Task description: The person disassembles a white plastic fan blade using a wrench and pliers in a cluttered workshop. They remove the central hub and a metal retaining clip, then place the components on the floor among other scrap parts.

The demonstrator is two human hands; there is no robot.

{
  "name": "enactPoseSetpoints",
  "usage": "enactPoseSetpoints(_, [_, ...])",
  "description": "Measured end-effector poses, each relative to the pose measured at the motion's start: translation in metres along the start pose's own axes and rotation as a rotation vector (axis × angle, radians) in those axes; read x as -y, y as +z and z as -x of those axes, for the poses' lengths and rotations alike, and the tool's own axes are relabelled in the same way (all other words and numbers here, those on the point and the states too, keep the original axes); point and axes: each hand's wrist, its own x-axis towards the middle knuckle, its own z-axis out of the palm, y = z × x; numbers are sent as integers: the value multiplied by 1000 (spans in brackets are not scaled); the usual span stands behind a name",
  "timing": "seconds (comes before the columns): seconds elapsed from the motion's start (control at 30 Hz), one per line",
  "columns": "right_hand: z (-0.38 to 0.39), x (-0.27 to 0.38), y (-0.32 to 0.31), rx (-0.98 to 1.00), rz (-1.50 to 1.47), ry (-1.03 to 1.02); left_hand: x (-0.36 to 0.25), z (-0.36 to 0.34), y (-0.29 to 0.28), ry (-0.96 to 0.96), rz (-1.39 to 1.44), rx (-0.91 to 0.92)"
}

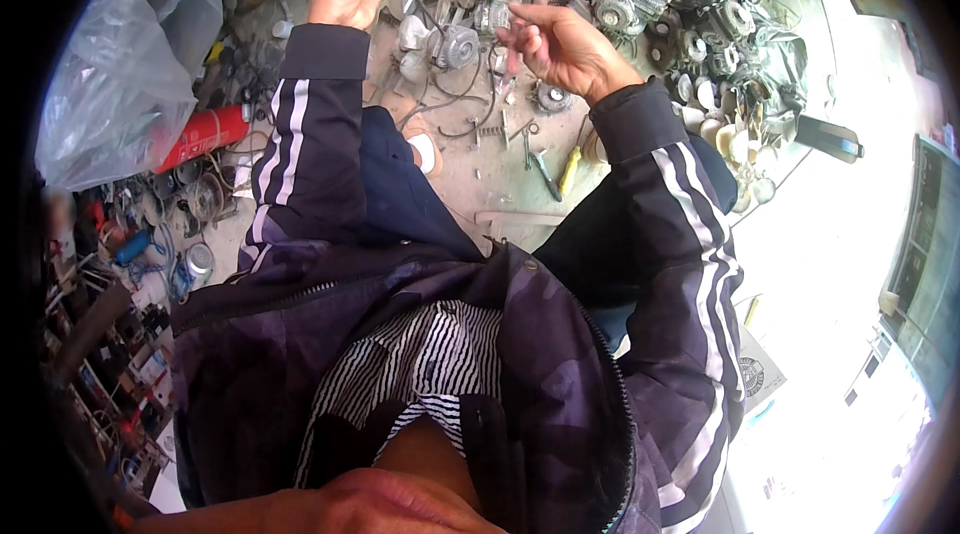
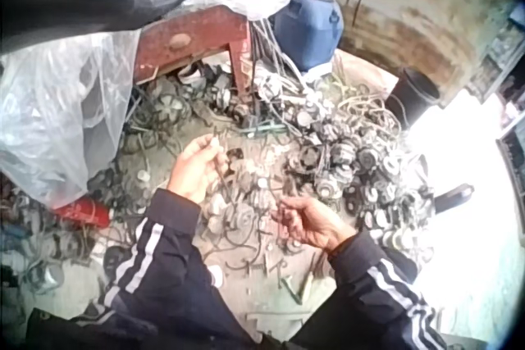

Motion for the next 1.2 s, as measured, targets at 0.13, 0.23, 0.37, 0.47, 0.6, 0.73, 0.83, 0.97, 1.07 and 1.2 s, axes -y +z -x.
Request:
enactPoseSetpoints(0.13, [-3, -8, -10, -144, 147, -320, 1, 0, 4, -25, 7, 4])
enactPoseSetpoints(0.23, [-4, -10, -5, -265, 482, -714, 3, -2, 2, -30, -11, 10])
enactPoseSetpoints(0.37, [3, 3, -4, -39, 226, -494, 4, 1, 4, -42, 9, 10])
enactPoseSetpoints(0.47, [2, 6, -11, -40, 173, -320, 6, 3, 7, -49, 16, 5])
enactPoseSetpoints(0.6, [5, -7, -5, -390, 1017, -575, 9, 3, 13, -85, -28, -27])
enactPoseSetpoints(0.73, [6, -15, 12, -249, 997, -774, 9, 12, 16, -57, -63, 36])
enactPoseSetpoints(0.83, [7, -17, 15, -165, 932, -854, 13, 18, 25, -32, -129, 39])
enactPoseSetpoints(0.97, [6, -18, 23, -143, 969, -910, 12, 20, 32, -65, -139, 33])
enactPoseSetpoints(1.07, [7, -23, 26, -346, 1059, -796, 12, 22, 39, -56, -139, 57])
enactPoseSetpoints(1.2, [12, -16, 26, -339, 1132, -638, 10, 25, 42, -17, -150, 87])
